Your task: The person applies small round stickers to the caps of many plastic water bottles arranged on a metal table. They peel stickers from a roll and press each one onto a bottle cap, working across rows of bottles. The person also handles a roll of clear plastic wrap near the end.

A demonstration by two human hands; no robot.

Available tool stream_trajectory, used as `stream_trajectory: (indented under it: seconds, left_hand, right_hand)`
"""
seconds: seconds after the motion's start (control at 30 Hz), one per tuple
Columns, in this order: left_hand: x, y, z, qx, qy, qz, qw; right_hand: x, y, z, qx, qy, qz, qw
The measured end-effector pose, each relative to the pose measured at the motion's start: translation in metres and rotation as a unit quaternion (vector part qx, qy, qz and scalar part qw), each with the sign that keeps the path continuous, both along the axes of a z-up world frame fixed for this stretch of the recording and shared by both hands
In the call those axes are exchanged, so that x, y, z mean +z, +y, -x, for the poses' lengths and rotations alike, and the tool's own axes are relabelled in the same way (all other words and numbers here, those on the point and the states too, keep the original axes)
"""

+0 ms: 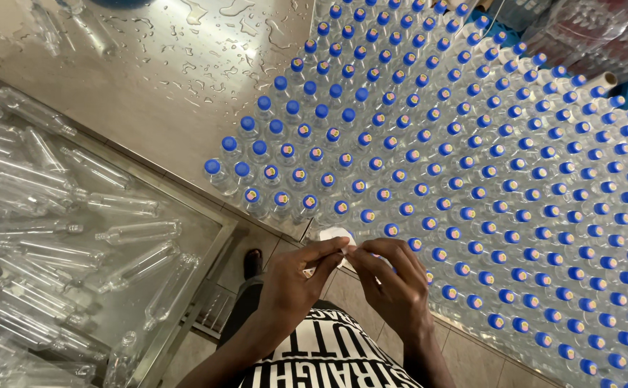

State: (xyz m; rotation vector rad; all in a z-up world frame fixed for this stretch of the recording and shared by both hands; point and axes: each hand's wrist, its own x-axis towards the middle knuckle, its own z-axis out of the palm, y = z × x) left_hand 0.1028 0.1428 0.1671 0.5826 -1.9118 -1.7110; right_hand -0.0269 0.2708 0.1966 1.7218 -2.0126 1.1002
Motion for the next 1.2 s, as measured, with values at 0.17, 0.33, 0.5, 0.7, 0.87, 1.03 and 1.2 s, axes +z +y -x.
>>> stream_trajectory:
  seconds: [0.17, 0.33, 0.5, 0.7, 0.87, 1.03, 1.2]
  left_hand:
    - [-0.003, -0.007, -0.001, -0.006, -0.016, -0.008, 1.000]
    - [-0.001, -0.024, -0.004, -0.024, -0.012, 0.037, 0.999]
    - [-0.003, -0.046, -0.009, -0.018, -0.027, 0.049, 0.998]
    - [-0.004, -0.070, -0.010, -0.053, -0.069, 0.054, 0.995]
    - [-0.006, -0.081, -0.009, -0.080, -0.054, -0.012, 0.995]
    - [0.007, -0.090, -0.010, -0.115, -0.062, -0.066, 0.989]
    - [0.015, -0.094, -0.011, -0.177, -0.047, -0.158, 0.970]
  right_hand:
    - [-0.004, -0.006, -0.001, 0.008, -0.047, 0.000, 0.999]
    - [-0.009, -0.017, -0.003, -0.013, -0.035, 0.001, 0.999]
    - [-0.007, -0.038, -0.013, -0.012, -0.009, 0.022, 1.000]
    - [-0.007, -0.058, -0.020, -0.037, -0.015, 0.018, 0.999]
    - [-0.007, -0.067, -0.024, -0.051, 0.020, 0.029, 0.998]
    - [-0.013, -0.068, -0.025, -0.053, -0.014, 0.024, 0.998]
    - [-0.017, -0.065, -0.024, -0.060, -0.128, 0.024, 0.990]
